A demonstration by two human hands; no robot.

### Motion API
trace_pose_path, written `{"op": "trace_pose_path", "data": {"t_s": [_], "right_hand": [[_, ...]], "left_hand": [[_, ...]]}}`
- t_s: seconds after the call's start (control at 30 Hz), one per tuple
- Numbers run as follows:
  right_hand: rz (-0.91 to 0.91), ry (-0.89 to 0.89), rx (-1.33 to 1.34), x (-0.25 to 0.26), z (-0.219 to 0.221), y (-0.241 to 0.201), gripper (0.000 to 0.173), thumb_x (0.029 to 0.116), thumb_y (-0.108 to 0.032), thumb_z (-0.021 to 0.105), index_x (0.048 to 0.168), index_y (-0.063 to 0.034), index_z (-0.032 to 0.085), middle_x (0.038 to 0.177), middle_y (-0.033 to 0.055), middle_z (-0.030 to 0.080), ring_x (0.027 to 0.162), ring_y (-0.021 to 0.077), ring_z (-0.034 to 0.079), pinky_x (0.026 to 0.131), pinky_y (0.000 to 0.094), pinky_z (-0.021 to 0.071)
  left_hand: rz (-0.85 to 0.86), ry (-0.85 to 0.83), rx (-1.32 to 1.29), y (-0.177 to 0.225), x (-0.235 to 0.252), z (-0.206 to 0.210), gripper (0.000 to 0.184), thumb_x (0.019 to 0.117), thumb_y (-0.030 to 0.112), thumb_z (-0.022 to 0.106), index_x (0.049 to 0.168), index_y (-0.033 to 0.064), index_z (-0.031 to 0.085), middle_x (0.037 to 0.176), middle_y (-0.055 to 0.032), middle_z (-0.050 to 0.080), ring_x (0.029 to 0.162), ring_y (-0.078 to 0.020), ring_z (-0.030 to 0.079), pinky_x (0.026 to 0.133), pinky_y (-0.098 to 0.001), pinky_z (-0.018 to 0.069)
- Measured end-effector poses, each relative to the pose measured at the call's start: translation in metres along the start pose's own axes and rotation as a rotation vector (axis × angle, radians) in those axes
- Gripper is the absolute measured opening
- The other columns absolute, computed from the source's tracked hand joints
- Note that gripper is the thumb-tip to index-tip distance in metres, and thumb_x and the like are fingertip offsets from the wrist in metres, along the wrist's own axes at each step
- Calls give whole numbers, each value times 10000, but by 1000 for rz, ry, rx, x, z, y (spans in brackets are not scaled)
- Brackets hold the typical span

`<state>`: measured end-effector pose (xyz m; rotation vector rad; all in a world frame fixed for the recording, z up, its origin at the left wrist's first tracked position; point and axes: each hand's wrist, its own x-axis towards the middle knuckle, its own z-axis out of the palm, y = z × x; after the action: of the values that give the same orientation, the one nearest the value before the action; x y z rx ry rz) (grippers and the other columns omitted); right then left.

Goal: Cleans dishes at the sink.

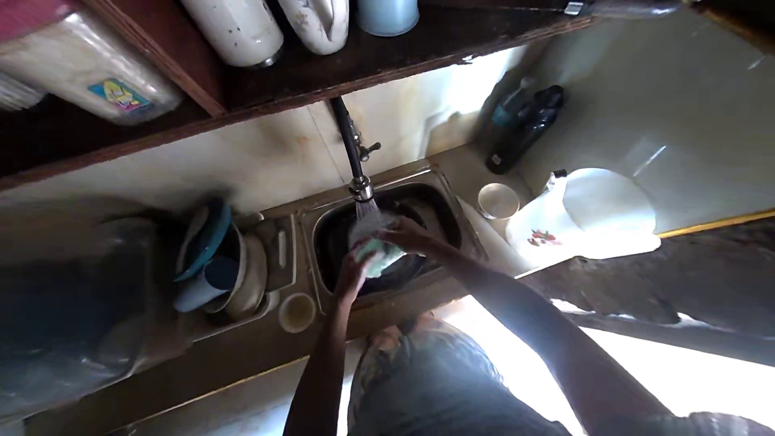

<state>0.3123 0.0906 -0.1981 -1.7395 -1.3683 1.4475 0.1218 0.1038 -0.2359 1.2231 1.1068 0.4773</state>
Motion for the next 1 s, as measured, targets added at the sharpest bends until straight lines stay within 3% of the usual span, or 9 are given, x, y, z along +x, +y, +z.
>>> {"op": "trace_pose_path", "data": {"t_s": [0.07, 0.17, 0.27, 0.4, 0.57, 0.67, 0.8, 0.93, 1.0], "right_hand": [[-62, 117, -213, -7, 11, -9, 548, 1059, -456, 519, 886, 34, 694, 829, 192, 668, 811, 331, 663, 770, 549, 529], [-79, 101, -490, -24, 25, -35, 562, 1082, -455, 418, 1018, 16, 717, 1004, 241, 709, 1020, 422, 684, 865, 624, 509], [-207, 383, -285, -28, 30, -46, 396, 1081, -330, 480, 1131, 21, 657, 1001, 203, 691, 901, 348, 697, 807, 543, 553], [-492, 665, -203, -24, 51, -42, 240, 987, -184, 642, 983, 50, 698, 858, 183, 695, 753, 298, 699, 683, 470, 580], [-377, 15, -434, -50, 58, -21, 503, 920, -426, 736, 1142, 24, 691, 1115, 220, 687, 1036, 364, 680, 880, 556, 542], [-147, -215, -72, -51, 47, -20, 436, 942, -258, 746, 1300, -26, 656, 1204, 135, 700, 1121, 197, 656, 1017, 409, 510], [83, -214, 579, -51, 42, -11, 203, 1066, -96, 495, 1105, -2, 671, 965, 19, 700, 839, 7, 641, 781, 180, 537], [-131, -166, -29, -52, 44, -12, 269, 1018, -224, 642, 1179, -22, 718, 1044, 130, 730, 961, 192, 685, 906, 418, 541], [-170, -74, -155, -52, 42, 1, 334, 990, -225, 681, 1252, -18, 697, 1146, 195, 722, 1092, 308, 687, 999, 523, 511]], "left_hand": [[-235, 31, -430, -6, -4, 5, 415, 1125, 321, 238, 1365, 52, 444, 1060, -168, 702, 817, -251, 736, 609, -355, 616], [-366, 211, -736, -11, -4, 20, 447, 1093, 484, 347, 1297, 120, 508, 1000, -130, 630, 754, -228, 668, 602, -361, 596], [-418, 191, -779, -20, -5, 19, 414, 1043, 522, 452, 1162, 150, 592, 931, -95, 673, 697, -192, 688, 536, -299, 584], [-424, 122, -756, -14, -16, 14, 470, 1041, 594, 386, 1079, 178, 603, 866, -53, 676, 637, -150, 671, 492, -273, 564], [-231, 127, -616, -20, -27, -4, 317, 1098, 400, 367, 1138, 179, 590, 917, 24, 667, 782, -67, 656, 653, -254, 570], [-186, 199, -293, -13, -30, 3, 313, 1086, 374, 457, 1242, 138, 590, 1002, 4, 659, 840, -82, 646, 719, -283, 571], [101, 159, -183, -20, -30, -2, 289, 1071, 286, 450, 1265, 123, 588, 1103, 19, 647, 959, -92, 639, 846, -329, 568], [-35, 10, -68, -61, -53, -37, 369, 1106, 214, 297, 1273, -7, 541, 1034, -63, 684, 892, -143, 685, 797, -342, 597], [-92, -213, 414, -89, -77, -64, 302, 1025, 129, 501, 1159, -92, 657, 1012, -142, 710, 888, -177, 677, 852, -370, 564]]}}
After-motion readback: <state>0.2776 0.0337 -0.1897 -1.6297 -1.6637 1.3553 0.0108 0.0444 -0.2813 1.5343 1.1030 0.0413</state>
